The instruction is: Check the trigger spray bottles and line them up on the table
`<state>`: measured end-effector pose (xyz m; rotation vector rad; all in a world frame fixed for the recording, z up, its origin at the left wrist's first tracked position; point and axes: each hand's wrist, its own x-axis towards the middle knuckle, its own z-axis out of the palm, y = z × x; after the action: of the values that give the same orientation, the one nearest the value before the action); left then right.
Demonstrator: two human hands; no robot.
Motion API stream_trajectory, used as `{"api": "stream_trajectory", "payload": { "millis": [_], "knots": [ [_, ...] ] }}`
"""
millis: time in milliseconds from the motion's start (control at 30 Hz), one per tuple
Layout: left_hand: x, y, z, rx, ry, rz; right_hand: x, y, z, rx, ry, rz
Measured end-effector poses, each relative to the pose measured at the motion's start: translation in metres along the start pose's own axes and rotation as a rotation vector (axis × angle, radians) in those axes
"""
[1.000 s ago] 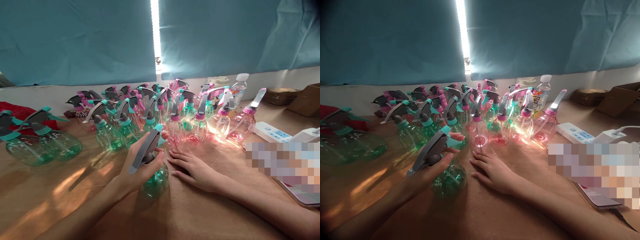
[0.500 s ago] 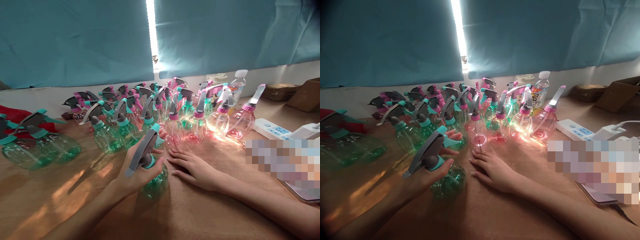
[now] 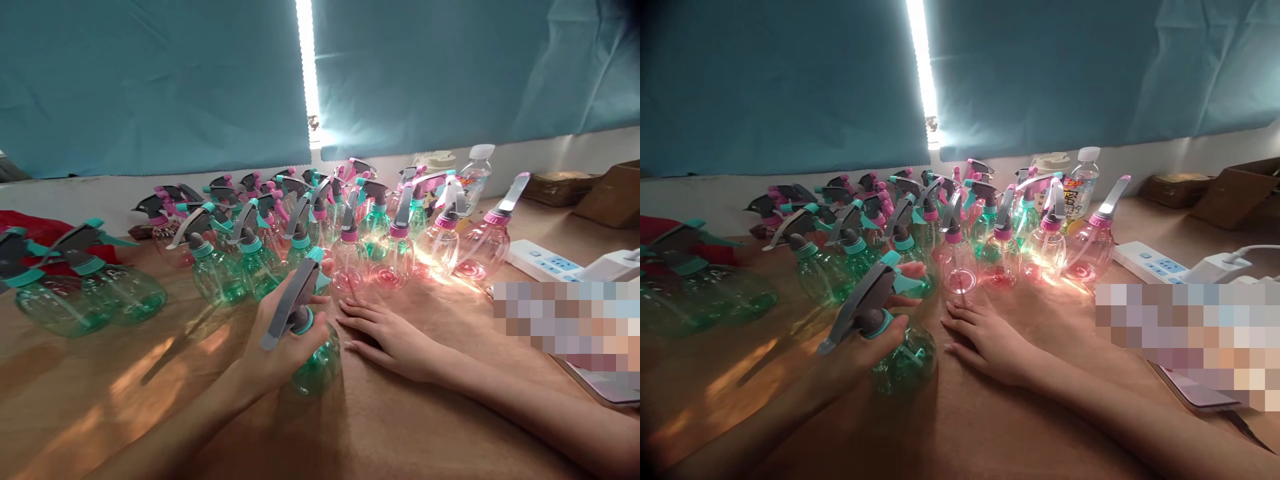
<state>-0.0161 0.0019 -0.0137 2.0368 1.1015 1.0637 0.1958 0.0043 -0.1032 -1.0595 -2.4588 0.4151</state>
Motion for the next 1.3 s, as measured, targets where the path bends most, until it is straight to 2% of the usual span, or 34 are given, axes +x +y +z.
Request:
{"api": "stream_trajectory", "payload": {
  "millis": [233, 400, 533, 700, 800, 967, 1300],
  "knots": [
    [0.006, 0.01, -0.001, -0.025, -0.042, 0.023, 0.0, -0.001, -0.001, -0.002, -0.006, 0.003],
    [0.008, 0.019, -0.002, 0.018, -0.003, 0.017, 0.0, 0.0, 0.0, 0.026, 0.013, -0.009],
    [0.008, 0.017, -0.002, 0.038, -0.018, -0.02, 0.0, 0.001, 0.001, 0.034, 0.016, -0.005],
    [0.007, 0.014, -0.003, 0.048, -0.003, 0.043, 0.0, 0.001, 0.001, 0.04, 0.028, -0.012],
    [0.008, 0.012, -0.003, 0.065, -0.031, -0.014, 0.0, 0.001, 0.001, 0.027, 0.019, -0.01],
    [0.007, 0.009, -0.003, 0.031, -0.043, 0.01, 0.0, 0.001, 0.001, 0.007, 0.015, -0.011],
    [0.006, 0.007, -0.001, 0.023, -0.057, -0.029, 0.0, 0.002, 0.002, 0.027, 0.017, -0.011]
  ]
}}
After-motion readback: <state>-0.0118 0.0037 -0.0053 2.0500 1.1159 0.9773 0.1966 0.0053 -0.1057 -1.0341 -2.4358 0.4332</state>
